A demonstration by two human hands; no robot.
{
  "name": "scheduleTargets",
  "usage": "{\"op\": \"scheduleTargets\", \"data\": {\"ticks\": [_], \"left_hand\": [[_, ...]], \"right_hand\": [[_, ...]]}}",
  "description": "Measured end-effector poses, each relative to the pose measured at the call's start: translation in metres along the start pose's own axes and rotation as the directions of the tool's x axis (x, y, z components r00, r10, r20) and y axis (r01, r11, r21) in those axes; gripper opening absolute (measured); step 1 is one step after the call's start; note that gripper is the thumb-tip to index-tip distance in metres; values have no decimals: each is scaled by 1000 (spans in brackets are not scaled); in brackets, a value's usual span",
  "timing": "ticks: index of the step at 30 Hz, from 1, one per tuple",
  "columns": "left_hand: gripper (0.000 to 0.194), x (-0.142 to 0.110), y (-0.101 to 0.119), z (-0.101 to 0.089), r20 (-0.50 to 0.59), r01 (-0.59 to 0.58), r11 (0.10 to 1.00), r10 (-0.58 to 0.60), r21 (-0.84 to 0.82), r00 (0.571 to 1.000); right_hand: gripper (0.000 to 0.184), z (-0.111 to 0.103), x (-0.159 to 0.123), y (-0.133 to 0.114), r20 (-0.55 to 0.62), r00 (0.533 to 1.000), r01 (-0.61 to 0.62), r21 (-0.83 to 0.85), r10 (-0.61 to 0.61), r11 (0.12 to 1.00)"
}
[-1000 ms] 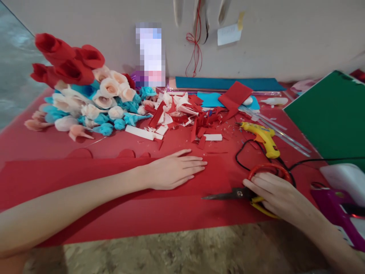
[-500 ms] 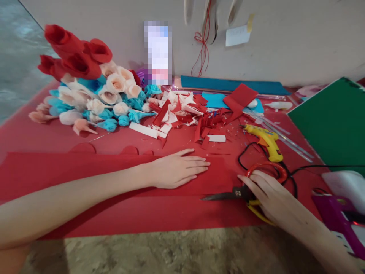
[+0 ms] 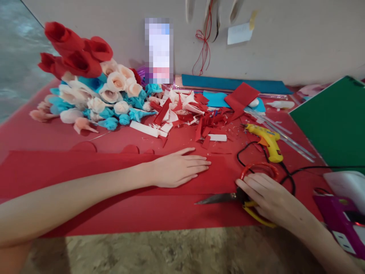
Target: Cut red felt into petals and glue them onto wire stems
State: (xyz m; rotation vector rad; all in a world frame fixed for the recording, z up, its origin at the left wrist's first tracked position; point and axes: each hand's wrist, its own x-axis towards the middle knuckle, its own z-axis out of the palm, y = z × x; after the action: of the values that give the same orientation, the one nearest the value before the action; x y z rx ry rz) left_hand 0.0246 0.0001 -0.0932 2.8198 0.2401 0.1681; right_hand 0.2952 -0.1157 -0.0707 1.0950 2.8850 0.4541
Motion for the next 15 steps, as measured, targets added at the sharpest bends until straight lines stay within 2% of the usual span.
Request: {"op": "scheduleTargets", "data": {"ticks": [6, 9, 15], "left_hand": [[40, 0, 0, 1, -2, 7, 1000, -7, -22, 1000], [39, 0, 0, 1, -4, 8, 1000, -8, -22, 1000], [38, -1, -1, 0, -21, -4, 999, 3, -32, 1000]], "right_hand": [[38, -1, -7, 2, -25, 997, 67, -146, -72, 987], [38, -2, -9, 1, -30, 998, 59, -149, -64, 987], [39, -2, -6, -10, 79, 993, -81, -73, 86, 994]]}}
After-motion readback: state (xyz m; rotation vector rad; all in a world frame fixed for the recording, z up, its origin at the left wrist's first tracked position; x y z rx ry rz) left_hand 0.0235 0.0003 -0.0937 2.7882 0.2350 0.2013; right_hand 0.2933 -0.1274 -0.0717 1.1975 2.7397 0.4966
